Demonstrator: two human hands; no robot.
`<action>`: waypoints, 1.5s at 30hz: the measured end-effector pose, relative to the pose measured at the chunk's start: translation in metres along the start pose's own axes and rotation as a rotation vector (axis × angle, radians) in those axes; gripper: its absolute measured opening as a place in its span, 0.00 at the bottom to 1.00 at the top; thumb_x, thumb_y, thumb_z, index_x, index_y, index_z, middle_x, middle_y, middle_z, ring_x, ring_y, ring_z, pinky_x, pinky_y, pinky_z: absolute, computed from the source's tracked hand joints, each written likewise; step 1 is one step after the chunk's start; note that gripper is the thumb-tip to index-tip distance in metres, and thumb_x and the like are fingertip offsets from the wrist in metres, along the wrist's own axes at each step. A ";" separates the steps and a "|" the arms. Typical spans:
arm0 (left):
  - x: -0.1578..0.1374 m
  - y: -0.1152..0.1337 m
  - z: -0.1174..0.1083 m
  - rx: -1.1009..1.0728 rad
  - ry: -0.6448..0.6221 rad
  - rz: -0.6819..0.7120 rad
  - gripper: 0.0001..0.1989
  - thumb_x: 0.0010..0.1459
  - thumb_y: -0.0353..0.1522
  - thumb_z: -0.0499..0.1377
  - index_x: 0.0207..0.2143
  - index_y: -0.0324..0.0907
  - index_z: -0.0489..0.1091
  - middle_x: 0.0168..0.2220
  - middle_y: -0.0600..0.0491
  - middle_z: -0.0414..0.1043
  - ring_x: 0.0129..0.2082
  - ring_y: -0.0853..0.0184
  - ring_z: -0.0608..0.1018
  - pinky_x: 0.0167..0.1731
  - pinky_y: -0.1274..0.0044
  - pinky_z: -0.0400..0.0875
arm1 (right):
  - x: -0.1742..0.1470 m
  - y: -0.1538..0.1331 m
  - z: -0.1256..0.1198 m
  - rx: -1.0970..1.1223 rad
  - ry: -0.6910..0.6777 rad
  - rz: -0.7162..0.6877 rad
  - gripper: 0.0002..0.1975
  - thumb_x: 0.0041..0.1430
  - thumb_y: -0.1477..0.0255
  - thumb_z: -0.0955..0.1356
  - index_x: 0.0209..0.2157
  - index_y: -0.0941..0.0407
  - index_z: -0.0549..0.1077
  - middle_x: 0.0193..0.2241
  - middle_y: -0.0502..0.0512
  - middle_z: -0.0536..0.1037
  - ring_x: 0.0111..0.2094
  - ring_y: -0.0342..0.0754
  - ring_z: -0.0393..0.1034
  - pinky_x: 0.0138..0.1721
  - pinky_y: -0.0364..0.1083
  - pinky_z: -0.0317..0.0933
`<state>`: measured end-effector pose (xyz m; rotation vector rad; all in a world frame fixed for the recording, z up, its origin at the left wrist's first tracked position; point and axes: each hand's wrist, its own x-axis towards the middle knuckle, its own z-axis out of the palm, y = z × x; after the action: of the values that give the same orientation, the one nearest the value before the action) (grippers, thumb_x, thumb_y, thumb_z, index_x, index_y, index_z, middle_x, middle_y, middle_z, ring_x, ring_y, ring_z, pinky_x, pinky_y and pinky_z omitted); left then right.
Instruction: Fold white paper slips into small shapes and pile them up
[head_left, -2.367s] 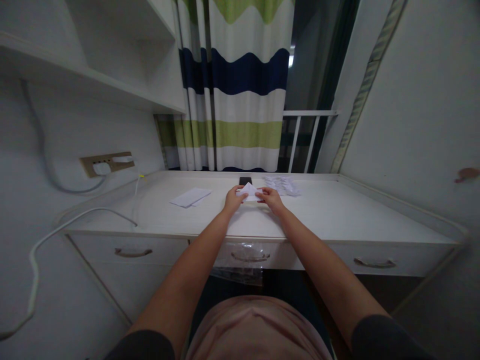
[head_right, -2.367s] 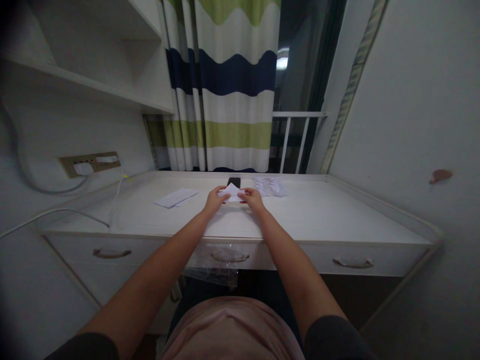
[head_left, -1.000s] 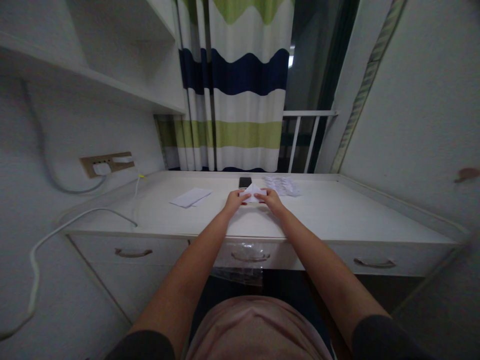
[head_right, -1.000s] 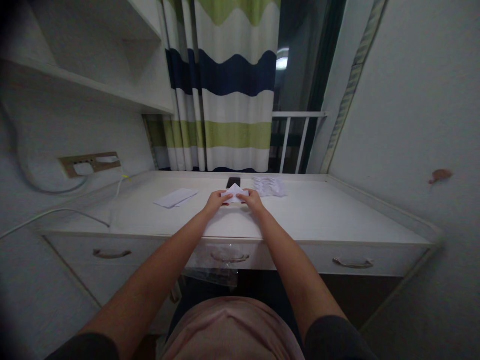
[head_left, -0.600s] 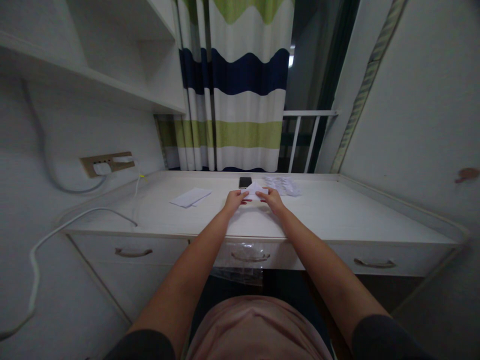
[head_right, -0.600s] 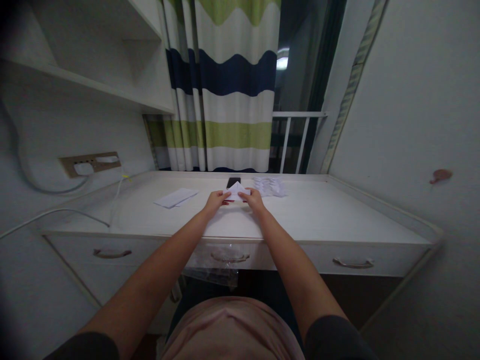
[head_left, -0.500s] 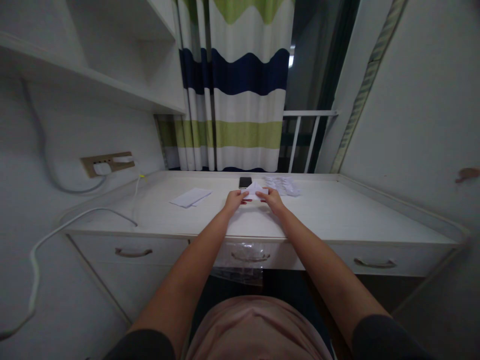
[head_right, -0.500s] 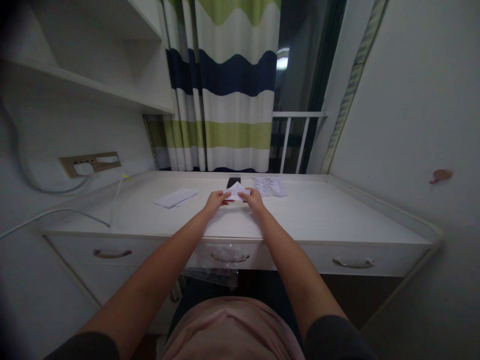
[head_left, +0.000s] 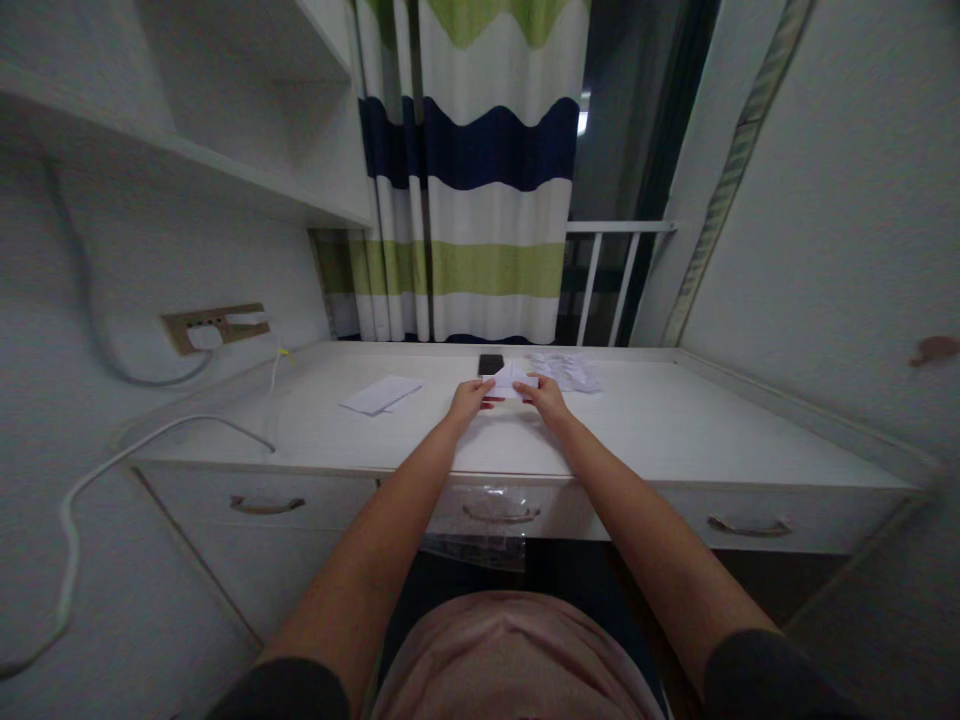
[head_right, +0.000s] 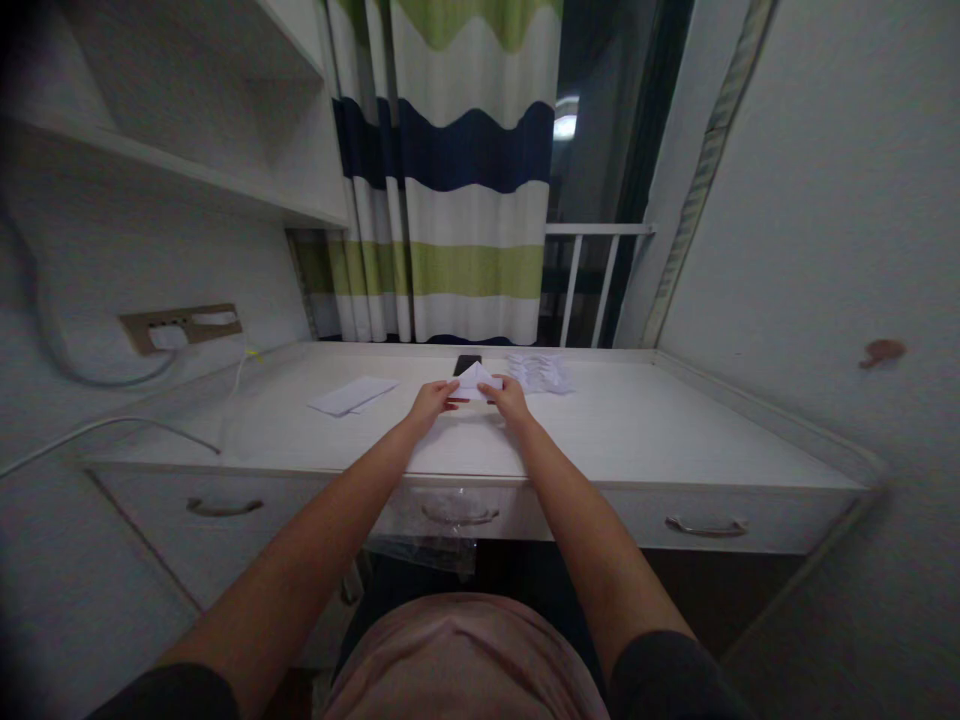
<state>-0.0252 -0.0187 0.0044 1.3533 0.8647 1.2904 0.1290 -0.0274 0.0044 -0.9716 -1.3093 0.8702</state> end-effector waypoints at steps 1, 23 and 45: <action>0.000 0.000 0.000 -0.002 -0.002 0.001 0.13 0.50 0.37 0.60 0.29 0.34 0.70 0.31 0.47 0.75 0.27 0.68 0.78 0.22 0.82 0.65 | 0.000 0.000 0.000 0.004 -0.002 -0.001 0.17 0.34 0.62 0.71 0.26 0.58 0.70 0.22 0.51 0.73 0.25 0.43 0.66 0.28 0.43 0.61; -0.004 0.003 -0.004 -0.002 0.126 0.120 0.18 0.50 0.29 0.55 0.46 0.43 0.66 0.30 0.53 0.72 0.23 0.73 0.75 0.21 0.84 0.65 | 0.003 0.006 0.000 0.172 0.007 0.029 0.19 0.40 0.70 0.71 0.38 0.55 0.69 0.26 0.50 0.74 0.26 0.43 0.70 0.28 0.44 0.68; -0.010 0.005 0.001 0.145 0.005 0.134 0.09 0.44 0.30 0.58 0.32 0.38 0.71 0.32 0.51 0.73 0.27 0.71 0.75 0.23 0.82 0.66 | -0.002 -0.001 0.001 0.113 -0.111 0.040 0.11 0.37 0.73 0.70 0.29 0.56 0.73 0.27 0.49 0.74 0.27 0.41 0.68 0.29 0.42 0.65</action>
<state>-0.0270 -0.0297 0.0071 1.5441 0.8979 1.3548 0.1283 -0.0294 0.0047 -0.8734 -1.3227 1.0302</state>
